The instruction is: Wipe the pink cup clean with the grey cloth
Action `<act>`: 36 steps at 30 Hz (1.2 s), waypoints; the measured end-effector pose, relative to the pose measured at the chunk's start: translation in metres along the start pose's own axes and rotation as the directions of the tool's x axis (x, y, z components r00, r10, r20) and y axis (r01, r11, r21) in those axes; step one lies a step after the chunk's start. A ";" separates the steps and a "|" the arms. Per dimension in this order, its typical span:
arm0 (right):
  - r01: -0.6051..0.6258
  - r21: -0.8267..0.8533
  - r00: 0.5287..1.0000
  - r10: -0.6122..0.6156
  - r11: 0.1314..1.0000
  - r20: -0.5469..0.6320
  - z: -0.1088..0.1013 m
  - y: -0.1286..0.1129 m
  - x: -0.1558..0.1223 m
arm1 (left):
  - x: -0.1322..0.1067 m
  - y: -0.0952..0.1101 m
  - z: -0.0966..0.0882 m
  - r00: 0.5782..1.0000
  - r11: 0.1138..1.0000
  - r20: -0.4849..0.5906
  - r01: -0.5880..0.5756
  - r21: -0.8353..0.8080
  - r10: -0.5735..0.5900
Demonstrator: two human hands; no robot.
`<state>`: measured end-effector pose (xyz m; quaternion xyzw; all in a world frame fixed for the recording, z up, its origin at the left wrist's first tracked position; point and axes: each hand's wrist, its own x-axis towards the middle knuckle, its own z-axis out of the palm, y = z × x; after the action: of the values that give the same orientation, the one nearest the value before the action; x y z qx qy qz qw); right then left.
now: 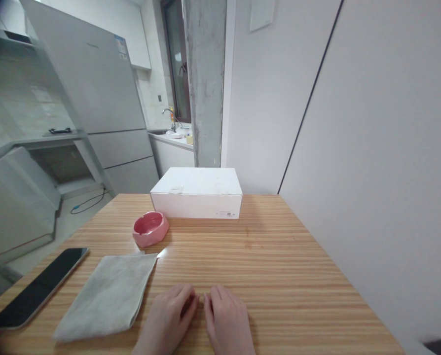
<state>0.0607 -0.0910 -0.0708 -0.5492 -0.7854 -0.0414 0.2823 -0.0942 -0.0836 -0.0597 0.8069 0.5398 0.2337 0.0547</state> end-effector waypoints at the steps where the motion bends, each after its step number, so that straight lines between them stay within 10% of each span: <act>1: -0.001 -0.002 1.000 0.001 1.000 -0.003 0.000 0.000 0.000 | 0.000 0.000 0.000 1.000 1.000 0.001 0.005 0.000 -0.005; 36: 0.018 0.015 0.999 -0.018 1.000 -0.026 0.003 0.003 -0.001 | -0.001 -0.001 0.002 1.000 1.000 0.000 0.006 0.015 -0.006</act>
<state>0.0626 -0.0899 -0.0748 -0.5394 -0.7869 -0.0452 0.2962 -0.0941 -0.0838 -0.0616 0.8055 0.5441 0.2295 0.0491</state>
